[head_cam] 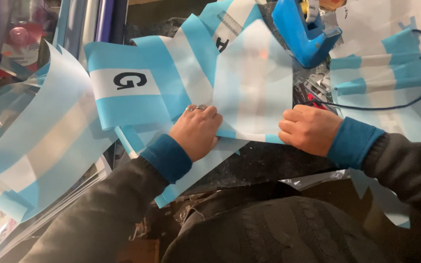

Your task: Assembling bunting flags by taping letters onto blue and white striped paper flags and threading them onto a cord.

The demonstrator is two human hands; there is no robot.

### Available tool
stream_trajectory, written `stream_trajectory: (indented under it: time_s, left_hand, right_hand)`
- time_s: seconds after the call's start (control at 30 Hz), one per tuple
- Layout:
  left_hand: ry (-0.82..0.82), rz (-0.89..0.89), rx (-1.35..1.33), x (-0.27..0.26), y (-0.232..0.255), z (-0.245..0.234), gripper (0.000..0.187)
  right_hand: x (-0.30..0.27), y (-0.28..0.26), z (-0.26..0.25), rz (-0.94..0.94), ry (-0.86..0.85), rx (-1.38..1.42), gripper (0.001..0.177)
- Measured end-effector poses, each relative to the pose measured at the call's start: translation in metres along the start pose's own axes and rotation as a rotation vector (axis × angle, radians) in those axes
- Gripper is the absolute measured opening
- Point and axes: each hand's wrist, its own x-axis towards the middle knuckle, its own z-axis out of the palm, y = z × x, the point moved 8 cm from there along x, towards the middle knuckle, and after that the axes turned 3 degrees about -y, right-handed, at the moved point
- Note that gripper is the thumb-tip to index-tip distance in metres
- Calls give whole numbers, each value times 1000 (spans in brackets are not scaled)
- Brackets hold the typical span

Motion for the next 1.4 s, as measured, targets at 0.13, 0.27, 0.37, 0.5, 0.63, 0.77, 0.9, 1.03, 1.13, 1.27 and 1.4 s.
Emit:
stream_trajectory:
  time_s: [0.13, 0.27, 0.37, 0.5, 0.63, 0.77, 0.9, 1.03, 1.13, 1.27, 1.4]
  left_hand:
    - [-115, -60, 30, 4, 0, -3, 31]
    - [-136, -108, -19, -3, -1, 1, 29]
    - [-87, -117, -20, -7, -7, 13, 25]
    - [-19, -125, -69, -7, -8, 13, 23]
    - [40, -117, -134, -7, -2, 2, 23]
    - [104, -88, -167, -12, 2, -4, 23]
    - [146, -71, -190, -19, 2, -2, 28]
    - [139, -93, -200, -27, -3, 3, 26]
    - [151, -115, -256, -32, -1, -3, 24]
    - [180, -157, -287, -38, -1, -11, 22]
    - [208, -123, -218, -44, 0, -15, 13]
  right_hand:
    - [-3, 4, 7, 28, -49, 11, 9]
    - [-2, 8, 13, 54, -165, -64, 7]
    - [-1, 16, 0, 169, -218, -73, 5]
    - [16, 19, -29, 340, -234, -25, 9]
    - [45, -2, -43, 236, 170, 213, 26]
    - [48, -10, -3, 213, 171, 162, 30]
    - [43, -18, 8, 213, 205, 69, 23]
    - [43, -20, 19, 232, 186, 41, 18]
    - [44, -14, 23, 286, 145, 85, 19]
    - [45, -14, 17, 253, 182, 45, 38]
    - [44, -10, 19, 273, 182, 65, 35]
